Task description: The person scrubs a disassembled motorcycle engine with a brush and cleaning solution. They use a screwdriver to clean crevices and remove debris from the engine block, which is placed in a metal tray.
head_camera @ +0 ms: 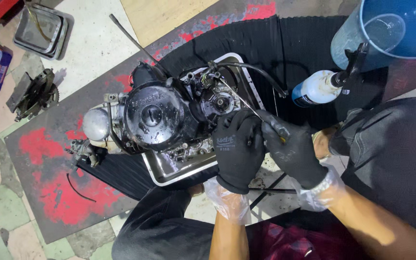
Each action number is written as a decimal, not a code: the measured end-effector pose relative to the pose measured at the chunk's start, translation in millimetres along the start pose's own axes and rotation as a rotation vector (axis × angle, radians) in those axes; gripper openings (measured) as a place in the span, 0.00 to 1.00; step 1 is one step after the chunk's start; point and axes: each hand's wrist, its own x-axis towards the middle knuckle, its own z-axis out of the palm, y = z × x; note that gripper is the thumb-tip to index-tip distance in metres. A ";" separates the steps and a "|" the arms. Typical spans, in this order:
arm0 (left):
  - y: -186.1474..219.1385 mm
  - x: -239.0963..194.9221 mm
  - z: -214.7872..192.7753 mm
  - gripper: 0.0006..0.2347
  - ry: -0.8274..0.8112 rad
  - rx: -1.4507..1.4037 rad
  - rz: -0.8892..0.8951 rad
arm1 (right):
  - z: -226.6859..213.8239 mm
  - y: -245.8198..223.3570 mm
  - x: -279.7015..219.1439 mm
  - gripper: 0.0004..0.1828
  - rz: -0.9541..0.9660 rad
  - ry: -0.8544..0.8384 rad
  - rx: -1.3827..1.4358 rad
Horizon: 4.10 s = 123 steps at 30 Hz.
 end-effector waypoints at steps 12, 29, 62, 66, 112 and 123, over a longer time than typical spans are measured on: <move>5.2 2.2 -1.8 0.10 0.028 0.007 0.027 | 6.5 4.8 -2.7 0.15 0.083 0.027 0.113; 26.8 -23.4 -52.6 0.07 0.083 -0.159 0.112 | -2.7 112.2 -63.0 0.24 0.295 -0.002 -0.196; -114.6 -151.3 123.4 0.24 -0.610 0.174 -0.767 | -82.0 173.9 1.2 0.53 -0.292 0.540 -0.603; -113.7 -152.0 117.6 0.25 -0.625 0.106 -0.699 | -108.5 207.4 58.8 0.48 -0.230 0.331 -0.189; -118.4 -168.7 122.5 0.17 -0.523 -0.008 -0.814 | 19.8 -12.1 -52.2 0.33 -0.700 -0.477 -0.178; -131.0 -167.5 128.7 0.23 -0.415 -0.028 -0.916 | -65.2 99.3 -1.1 0.26 -0.437 0.116 -0.306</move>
